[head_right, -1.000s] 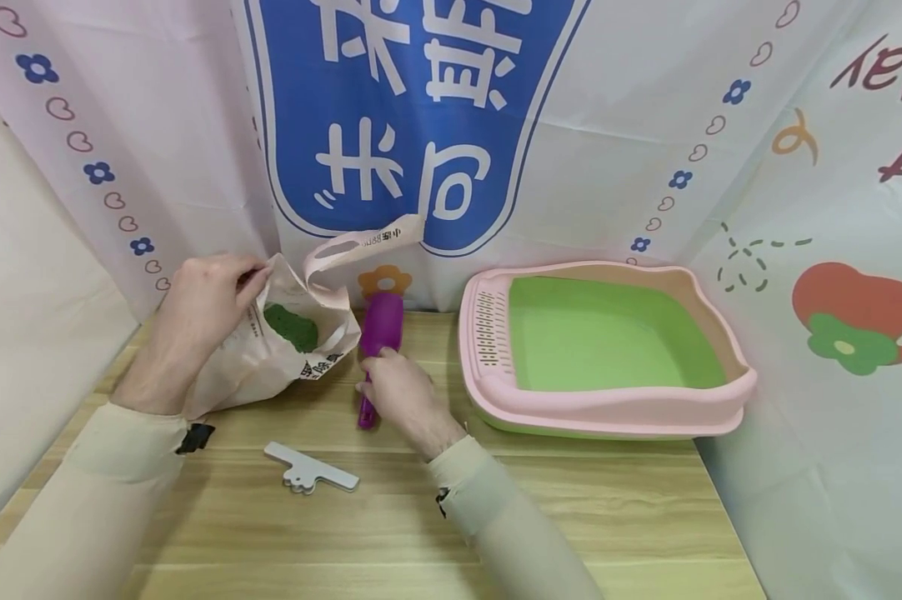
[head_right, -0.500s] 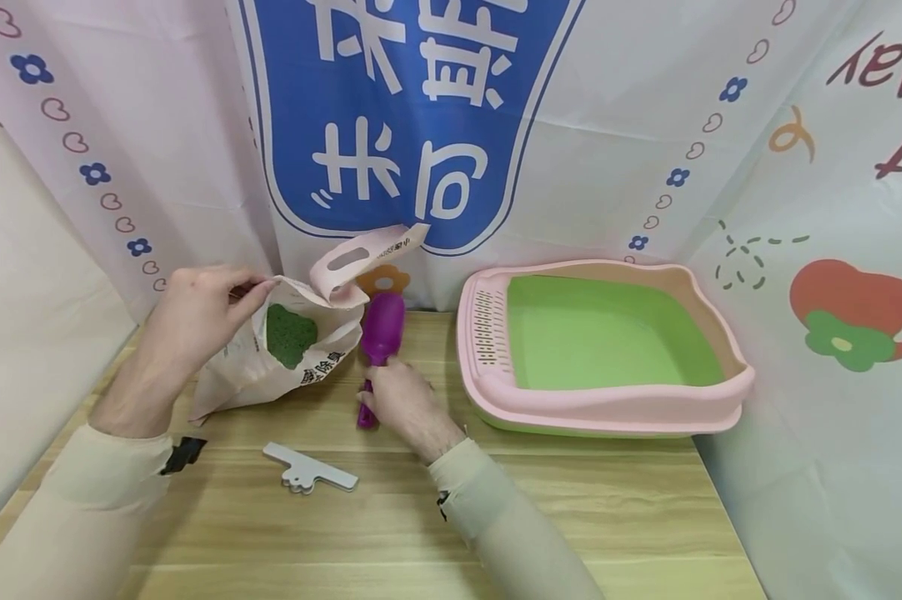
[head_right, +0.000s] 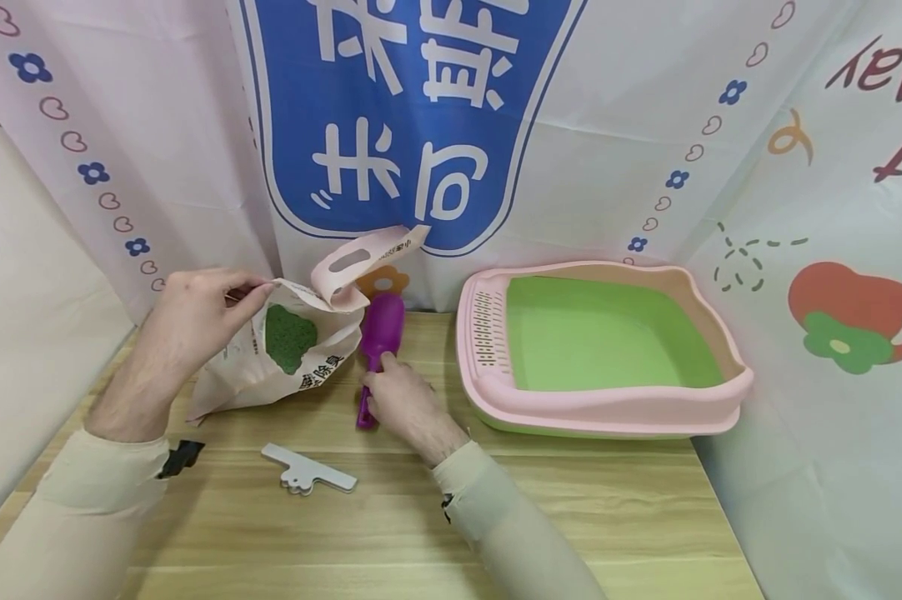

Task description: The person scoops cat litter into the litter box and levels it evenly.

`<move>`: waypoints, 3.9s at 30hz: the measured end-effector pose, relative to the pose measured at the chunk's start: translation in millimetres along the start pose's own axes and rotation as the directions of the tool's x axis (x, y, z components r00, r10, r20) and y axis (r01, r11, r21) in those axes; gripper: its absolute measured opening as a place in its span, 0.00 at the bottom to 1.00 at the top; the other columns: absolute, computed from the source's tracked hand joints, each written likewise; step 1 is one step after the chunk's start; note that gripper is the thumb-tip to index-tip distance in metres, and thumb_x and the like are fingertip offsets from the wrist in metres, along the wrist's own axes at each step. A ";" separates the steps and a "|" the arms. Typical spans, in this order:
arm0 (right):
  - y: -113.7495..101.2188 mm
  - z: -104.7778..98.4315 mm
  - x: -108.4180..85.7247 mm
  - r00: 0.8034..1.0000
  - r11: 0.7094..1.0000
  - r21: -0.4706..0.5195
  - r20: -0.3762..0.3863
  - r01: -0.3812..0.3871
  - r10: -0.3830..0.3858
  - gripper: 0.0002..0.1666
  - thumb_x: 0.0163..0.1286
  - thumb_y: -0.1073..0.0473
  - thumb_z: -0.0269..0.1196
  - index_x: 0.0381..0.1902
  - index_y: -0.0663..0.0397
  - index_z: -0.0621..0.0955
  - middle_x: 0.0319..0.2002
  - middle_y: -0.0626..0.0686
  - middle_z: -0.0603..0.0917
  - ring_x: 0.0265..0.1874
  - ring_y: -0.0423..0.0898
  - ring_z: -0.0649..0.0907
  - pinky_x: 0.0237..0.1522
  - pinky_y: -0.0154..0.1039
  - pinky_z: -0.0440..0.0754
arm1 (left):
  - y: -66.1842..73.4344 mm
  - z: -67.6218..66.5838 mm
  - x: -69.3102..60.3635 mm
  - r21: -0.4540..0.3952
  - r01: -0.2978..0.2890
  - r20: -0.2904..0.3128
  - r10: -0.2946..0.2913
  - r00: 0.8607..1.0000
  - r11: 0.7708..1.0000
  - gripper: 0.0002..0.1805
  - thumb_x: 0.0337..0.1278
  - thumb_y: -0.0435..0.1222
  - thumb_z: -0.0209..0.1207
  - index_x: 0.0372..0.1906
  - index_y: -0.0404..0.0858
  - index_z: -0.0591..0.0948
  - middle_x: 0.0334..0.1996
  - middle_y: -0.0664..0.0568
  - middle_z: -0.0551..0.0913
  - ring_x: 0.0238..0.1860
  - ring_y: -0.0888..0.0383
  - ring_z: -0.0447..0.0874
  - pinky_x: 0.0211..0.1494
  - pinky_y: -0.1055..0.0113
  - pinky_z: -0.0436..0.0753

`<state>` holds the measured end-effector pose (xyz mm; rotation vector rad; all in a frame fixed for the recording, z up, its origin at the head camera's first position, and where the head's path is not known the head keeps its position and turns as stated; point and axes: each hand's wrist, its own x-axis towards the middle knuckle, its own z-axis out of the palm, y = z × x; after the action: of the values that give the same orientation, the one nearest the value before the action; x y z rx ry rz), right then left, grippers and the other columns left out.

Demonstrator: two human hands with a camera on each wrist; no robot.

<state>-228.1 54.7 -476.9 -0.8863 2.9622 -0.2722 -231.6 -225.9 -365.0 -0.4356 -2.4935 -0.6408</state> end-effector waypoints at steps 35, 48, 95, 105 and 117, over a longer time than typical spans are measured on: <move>2.5 22.4 15.4 0.966 0.953 -0.162 0.026 0.257 -0.257 0.22 0.86 0.64 0.64 0.69 0.38 0.92 0.80 0.48 0.86 0.87 0.52 0.78 0.82 0.54 0.87 | 0.8 3.1 0.0 -0.022 -0.005 -0.004 0.005 1.000 1.000 0.07 0.82 0.32 0.72 0.51 0.33 0.97 0.46 0.34 0.98 0.38 0.42 0.98 0.34 0.65 0.87; 1.7 20.6 18.2 0.973 0.953 -0.198 0.049 0.231 -0.226 0.21 0.83 0.62 0.72 0.67 0.36 0.92 0.75 0.44 0.89 0.80 0.45 0.84 0.77 0.46 0.91 | 6.0 3.8 -4.3 -0.066 0.066 0.104 -0.059 0.993 0.996 0.11 0.79 0.29 0.69 0.57 0.31 0.94 0.49 0.34 0.97 0.45 0.40 1.00 0.49 0.42 0.99; 27.7 -18.7 1.9 0.879 0.959 0.231 -0.476 0.161 -0.033 0.18 0.76 0.74 0.73 0.58 0.53 0.87 0.62 0.57 0.94 0.69 0.57 0.92 0.80 0.53 0.89 | -2.8 21.6 -27.9 -0.137 0.075 -0.019 -0.078 0.997 0.988 0.13 0.83 0.29 0.68 0.63 0.35 0.93 0.57 0.34 0.96 0.53 0.36 0.99 0.57 0.36 0.97; 37.1 -30.9 -3.0 0.877 0.944 0.307 -0.479 0.124 0.041 0.18 0.72 0.77 0.76 0.52 0.55 0.89 0.61 0.57 0.95 0.66 0.57 0.94 0.77 0.52 0.91 | -2.3 21.6 -27.6 -0.136 0.073 -0.013 -0.076 0.997 0.988 0.13 0.84 0.29 0.68 0.64 0.35 0.93 0.57 0.34 0.96 0.53 0.35 0.99 0.57 0.36 0.97; 39.1 -43.9 -7.3 0.909 0.956 0.277 -0.415 0.097 0.028 0.18 0.72 0.77 0.76 0.54 0.55 0.89 0.63 0.60 0.95 0.67 0.58 0.94 0.77 0.52 0.91 | -1.2 21.4 -27.2 -0.133 0.080 0.007 -0.080 0.997 0.988 0.14 0.84 0.29 0.67 0.64 0.34 0.92 0.57 0.35 0.96 0.53 0.36 0.98 0.57 0.37 0.97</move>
<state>-247.0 97.7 -440.8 -0.9407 3.1462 -0.9920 -218.8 -220.5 -396.7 -0.3866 -2.4894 -0.8423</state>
